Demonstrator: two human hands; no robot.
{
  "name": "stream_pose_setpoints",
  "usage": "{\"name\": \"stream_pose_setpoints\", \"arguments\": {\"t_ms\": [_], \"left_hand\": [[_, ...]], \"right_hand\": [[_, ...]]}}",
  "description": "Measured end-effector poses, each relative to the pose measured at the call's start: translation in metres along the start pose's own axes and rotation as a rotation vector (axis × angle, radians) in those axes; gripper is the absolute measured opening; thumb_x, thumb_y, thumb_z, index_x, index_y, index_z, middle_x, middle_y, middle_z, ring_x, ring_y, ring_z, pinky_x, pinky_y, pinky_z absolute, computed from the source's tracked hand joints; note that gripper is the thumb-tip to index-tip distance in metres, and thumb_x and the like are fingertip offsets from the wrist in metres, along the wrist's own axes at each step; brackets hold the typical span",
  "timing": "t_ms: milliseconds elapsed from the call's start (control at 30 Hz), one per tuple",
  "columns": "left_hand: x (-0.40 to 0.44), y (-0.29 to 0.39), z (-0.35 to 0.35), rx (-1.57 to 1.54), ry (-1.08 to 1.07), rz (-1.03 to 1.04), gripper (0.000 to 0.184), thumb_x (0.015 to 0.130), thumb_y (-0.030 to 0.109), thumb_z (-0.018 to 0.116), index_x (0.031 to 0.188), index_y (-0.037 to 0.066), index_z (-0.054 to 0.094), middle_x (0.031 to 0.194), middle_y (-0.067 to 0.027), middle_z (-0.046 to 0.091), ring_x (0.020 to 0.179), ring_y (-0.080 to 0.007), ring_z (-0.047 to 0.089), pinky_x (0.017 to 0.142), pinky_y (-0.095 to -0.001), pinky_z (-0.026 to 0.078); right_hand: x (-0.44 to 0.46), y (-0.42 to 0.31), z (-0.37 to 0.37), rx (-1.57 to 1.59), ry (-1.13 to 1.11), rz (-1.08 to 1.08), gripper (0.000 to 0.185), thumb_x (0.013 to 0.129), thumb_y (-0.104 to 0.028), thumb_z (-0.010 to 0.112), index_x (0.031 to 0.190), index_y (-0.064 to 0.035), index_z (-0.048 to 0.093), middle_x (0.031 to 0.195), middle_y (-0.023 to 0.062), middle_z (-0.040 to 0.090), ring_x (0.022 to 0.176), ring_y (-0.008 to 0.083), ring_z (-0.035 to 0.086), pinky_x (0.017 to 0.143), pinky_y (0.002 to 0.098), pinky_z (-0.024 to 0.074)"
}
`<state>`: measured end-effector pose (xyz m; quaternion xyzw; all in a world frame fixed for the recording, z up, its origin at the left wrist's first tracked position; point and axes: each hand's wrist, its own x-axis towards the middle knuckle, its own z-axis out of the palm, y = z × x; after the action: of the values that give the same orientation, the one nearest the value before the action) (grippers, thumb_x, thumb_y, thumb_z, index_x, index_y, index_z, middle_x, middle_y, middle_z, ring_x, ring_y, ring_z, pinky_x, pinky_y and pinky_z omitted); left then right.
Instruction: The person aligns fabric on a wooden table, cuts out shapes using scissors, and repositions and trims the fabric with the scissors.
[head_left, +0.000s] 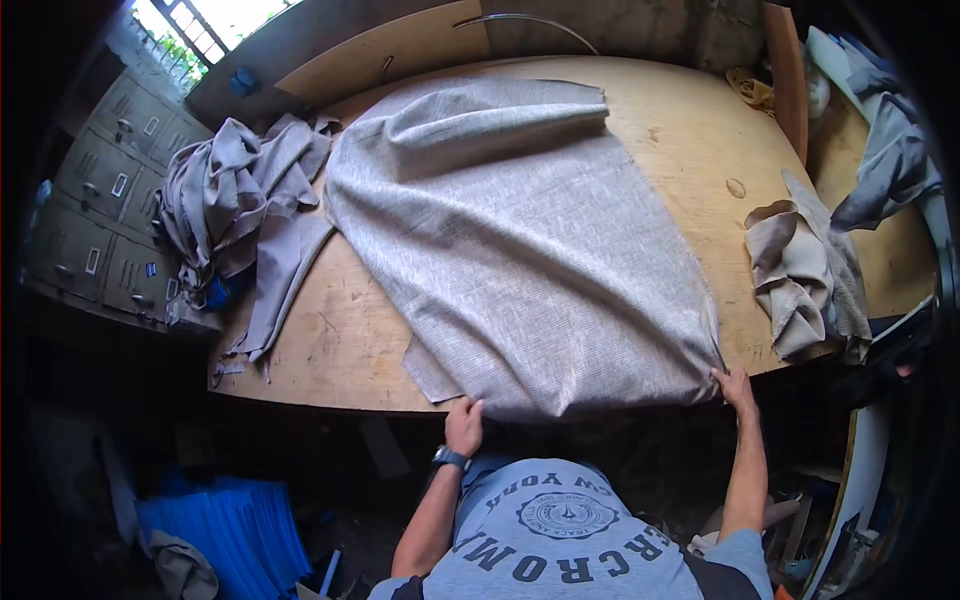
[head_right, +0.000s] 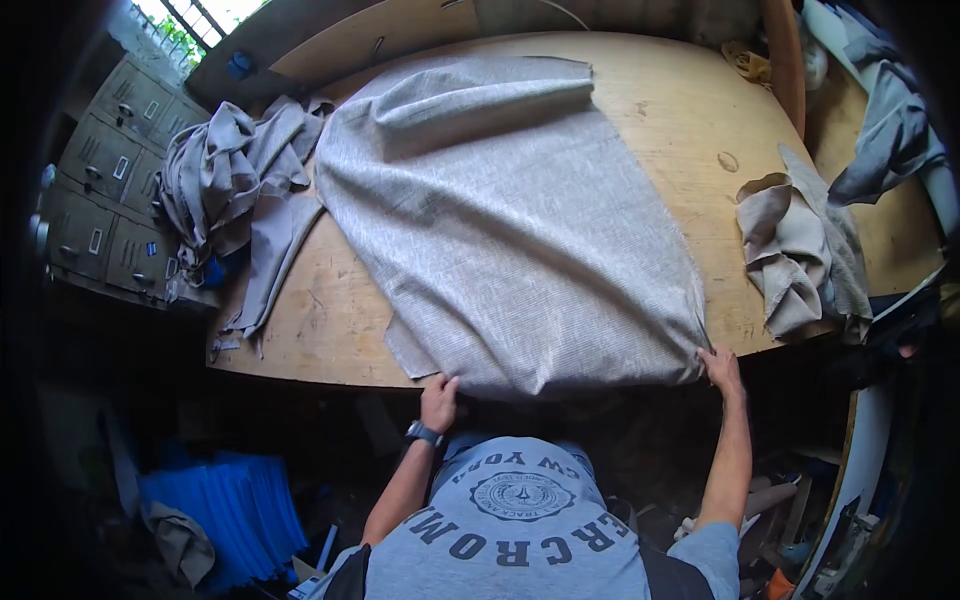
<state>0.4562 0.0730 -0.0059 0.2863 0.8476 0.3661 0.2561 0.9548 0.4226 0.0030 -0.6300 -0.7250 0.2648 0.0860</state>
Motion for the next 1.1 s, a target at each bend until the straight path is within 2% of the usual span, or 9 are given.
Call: {"name": "stream_pose_setpoints", "arguments": {"t_ms": [167,400,500,633,667,767,867,933,1100], "left_hand": [[-0.036,0.026,-0.105,-0.703,0.315,-0.101,0.011,0.096,0.011,0.052,0.096,0.006,0.061,0.092,0.0014,0.060,0.083,-0.0095,0.053,0.077,-0.0270,0.044],[0.040,0.212,-0.313,-0.950,0.997,0.154,0.060,0.100,0.041,0.049,0.140,-0.004,0.046,0.146,-0.0208,0.045,0.136,-0.0324,0.041,0.113,-0.0432,0.032],[0.127,0.232,-0.408,0.697,1.107,0.684,0.070,0.098,0.047,0.049,0.143,-0.006,0.042,0.140,-0.0301,0.047,0.134,-0.0452,0.043,0.112,-0.0540,0.032],[0.393,0.298,-0.513,0.734,1.115,0.970,0.045,0.102,0.026,0.042,0.136,-0.002,0.050,0.127,-0.0273,0.058,0.120,-0.0430,0.054,0.104,-0.0442,0.042],[0.409,0.374,-0.484,0.102,1.053,0.634,0.040,0.101,0.023,0.040,0.132,0.003,0.055,0.117,-0.0254,0.063,0.112,-0.0419,0.059,0.101,-0.0435,0.045],[0.534,0.433,-0.489,0.712,1.198,0.992,0.028,0.097,0.017,0.044,0.114,0.006,0.063,0.108,-0.0184,0.067,0.099,-0.0367,0.064,0.088,-0.0435,0.052],[0.558,0.449,-0.418,0.234,0.293,1.135,0.043,0.098,0.025,0.049,0.130,-0.001,0.055,0.131,-0.0234,0.057,0.122,-0.0362,0.055,0.105,-0.0425,0.043],[0.498,0.426,-0.331,0.319,0.798,1.114,0.060,0.098,0.029,0.051,0.144,-0.007,0.038,0.148,-0.0268,0.041,0.139,-0.0369,0.040,0.116,-0.0420,0.030],[0.436,0.204,-0.257,0.331,0.436,0.931,0.051,0.100,0.020,0.056,0.142,-0.005,0.044,0.144,-0.0255,0.047,0.137,-0.0360,0.042,0.114,-0.0418,0.030]], "right_hand": [[-0.080,-0.084,-0.105,0.752,-0.215,0.215,0.031,0.090,-0.027,0.070,0.069,-0.0098,0.056,0.056,-0.0074,0.043,0.044,0.0030,0.035,0.043,0.0228,0.0250],[-0.109,-0.196,-0.174,1.018,0.057,-0.115,0.020,0.088,-0.020,0.074,0.080,-0.0086,0.060,0.063,-0.0073,0.051,0.051,0.0024,0.041,0.044,0.0206,0.0279],[-0.075,-0.273,-0.199,1.051,0.071,-0.123,0.022,0.089,-0.027,0.070,0.081,-0.0098,0.059,0.065,-0.0086,0.047,0.055,0.0035,0.042,0.049,0.0210,0.0310],[0.050,-0.369,-0.222,0.903,0.202,-0.238,0.028,0.096,-0.035,0.061,0.076,-0.0149,0.057,0.061,-0.0082,0.043,0.051,0.0040,0.036,0.048,0.0234,0.0270],[0.087,-0.392,-0.229,0.909,0.223,-0.283,0.034,0.097,-0.039,0.060,0.072,-0.0170,0.056,0.057,-0.0099,0.040,0.047,0.0035,0.032,0.046,0.0243,0.0235],[0.231,-0.446,-0.253,0.819,0.589,-0.640,0.035,0.094,-0.035,0.066,0.069,-0.0147,0.053,0.058,-0.0080,0.043,0.049,0.0039,0.035,0.047,0.0246,0.0274],[0.291,-0.464,-0.246,0.918,0.747,-0.772,0.018,0.098,-0.023,0.063,0.081,-0.0174,0.059,0.061,-0.0089,0.046,0.051,0.0048,0.042,0.045,0.0246,0.0321],[0.222,-0.480,-0.222,0.618,0.697,-0.457,0.032,0.095,-0.034,0.065,0.076,-0.0111,0.055,0.059,-0.0070,0.042,0.053,0.0039,0.040,0.050,0.0249,0.0326],[0.182,-0.306,-0.082,-0.059,0.389,-0.285,0.046,0.097,-0.047,0.053,0.108,-0.0031,0.059,0.086,0.0214,0.066,0.085,0.0368,0.066,0.078,0.0473,0.0509]]}}
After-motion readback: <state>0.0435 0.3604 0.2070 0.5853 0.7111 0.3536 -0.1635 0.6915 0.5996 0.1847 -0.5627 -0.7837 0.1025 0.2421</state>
